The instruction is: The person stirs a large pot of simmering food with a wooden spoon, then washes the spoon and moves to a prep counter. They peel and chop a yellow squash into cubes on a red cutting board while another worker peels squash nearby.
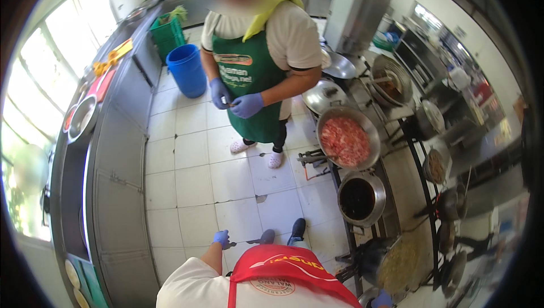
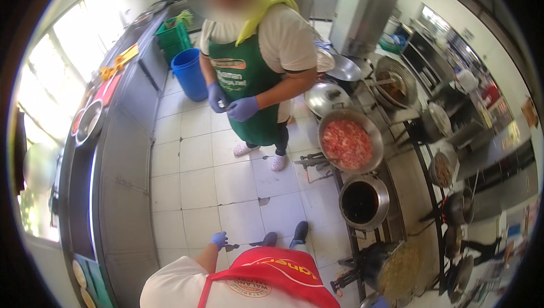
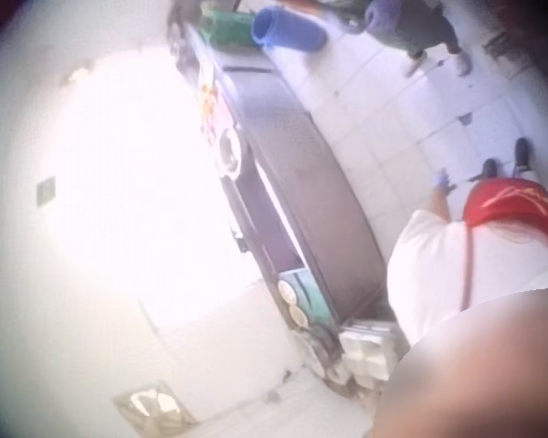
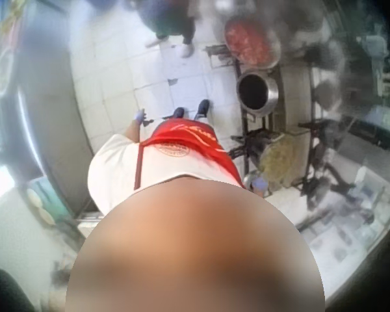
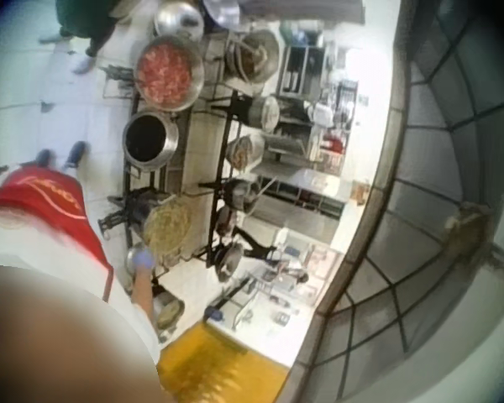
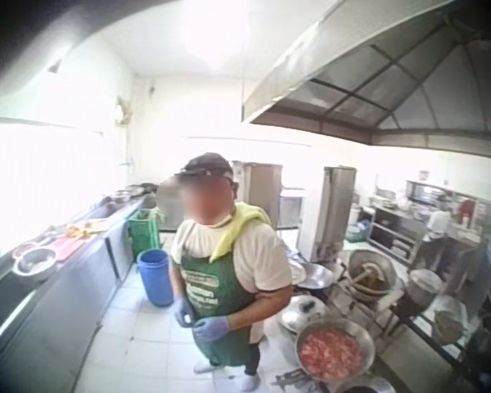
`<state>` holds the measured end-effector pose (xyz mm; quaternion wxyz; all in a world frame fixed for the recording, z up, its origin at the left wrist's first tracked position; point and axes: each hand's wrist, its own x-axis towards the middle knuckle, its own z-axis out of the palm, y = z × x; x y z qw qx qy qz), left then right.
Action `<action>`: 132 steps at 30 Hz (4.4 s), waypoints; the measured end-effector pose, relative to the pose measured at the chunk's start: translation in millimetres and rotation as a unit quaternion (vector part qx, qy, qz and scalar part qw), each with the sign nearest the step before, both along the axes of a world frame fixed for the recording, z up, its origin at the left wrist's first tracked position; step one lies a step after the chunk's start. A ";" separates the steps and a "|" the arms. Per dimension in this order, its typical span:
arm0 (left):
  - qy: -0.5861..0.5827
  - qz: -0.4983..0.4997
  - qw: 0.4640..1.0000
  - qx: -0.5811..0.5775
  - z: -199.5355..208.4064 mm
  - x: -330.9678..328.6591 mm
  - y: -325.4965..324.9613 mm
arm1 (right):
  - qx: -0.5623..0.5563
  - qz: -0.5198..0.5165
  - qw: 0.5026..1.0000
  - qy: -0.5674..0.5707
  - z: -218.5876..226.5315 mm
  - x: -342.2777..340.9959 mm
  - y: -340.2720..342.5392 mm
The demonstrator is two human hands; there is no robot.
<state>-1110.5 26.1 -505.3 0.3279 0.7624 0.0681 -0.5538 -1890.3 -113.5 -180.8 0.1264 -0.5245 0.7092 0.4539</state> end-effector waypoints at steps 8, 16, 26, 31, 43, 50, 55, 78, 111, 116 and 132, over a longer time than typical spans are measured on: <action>-0.289 -0.515 0.807 0.008 -20.4 -9.9 18.4 | -0.079 -0.028 0.996 0.002 -0.6 -15.6 -39.4; 0.052 0.074 0.996 -0.024 -30.3 -31.5 -17.0 | -0.152 -0.048 0.987 -0.028 -20.3 -15.6 -36.3; -0.125 -0.210 0.969 0.040 -18.6 1.5 41.5 | -0.277 -0.124 0.952 -0.033 -46.8 -56.8 -17.8; -0.003 -0.029 0.996 0.090 29.8 12.5 30.7 | -0.207 -0.188 0.960 -0.035 -35.4 -85.1 -26.0; -0.004 -0.018 1.000 -0.009 39.7 10.7 -39.2 | 0.083 -0.204 0.975 0.014 35.0 -129.9 -37.4; 0.006 0.006 1.000 0.020 8.3 -5.2 1.0 | 0.099 -0.189 0.975 -0.053 76.4 -102.5 -33.8; 0.011 -0.006 0.998 0.069 24.5 -23.3 19.3 | 0.060 -0.257 0.956 -0.131 103.6 -85.3 -17.7; -0.278 -0.499 0.821 0.016 7.7 -10.1 17.6 | -0.127 -0.104 0.986 -0.029 59.9 33.0 -33.1; -0.292 -0.500 0.815 0.016 -9.9 -76.7 57.9 | 0.210 0.140 0.958 0.138 18.8 -188.5 -94.3; -0.353 -0.256 0.895 -0.093 163.8 -134.2 -33.1 | 0.005 -0.041 0.988 0.146 14.8 -171.5 -115.8; -0.165 -0.610 0.775 0.012 77.4 -138.5 66.4 | 0.119 0.141 0.975 0.123 -2.1 -254.7 -106.7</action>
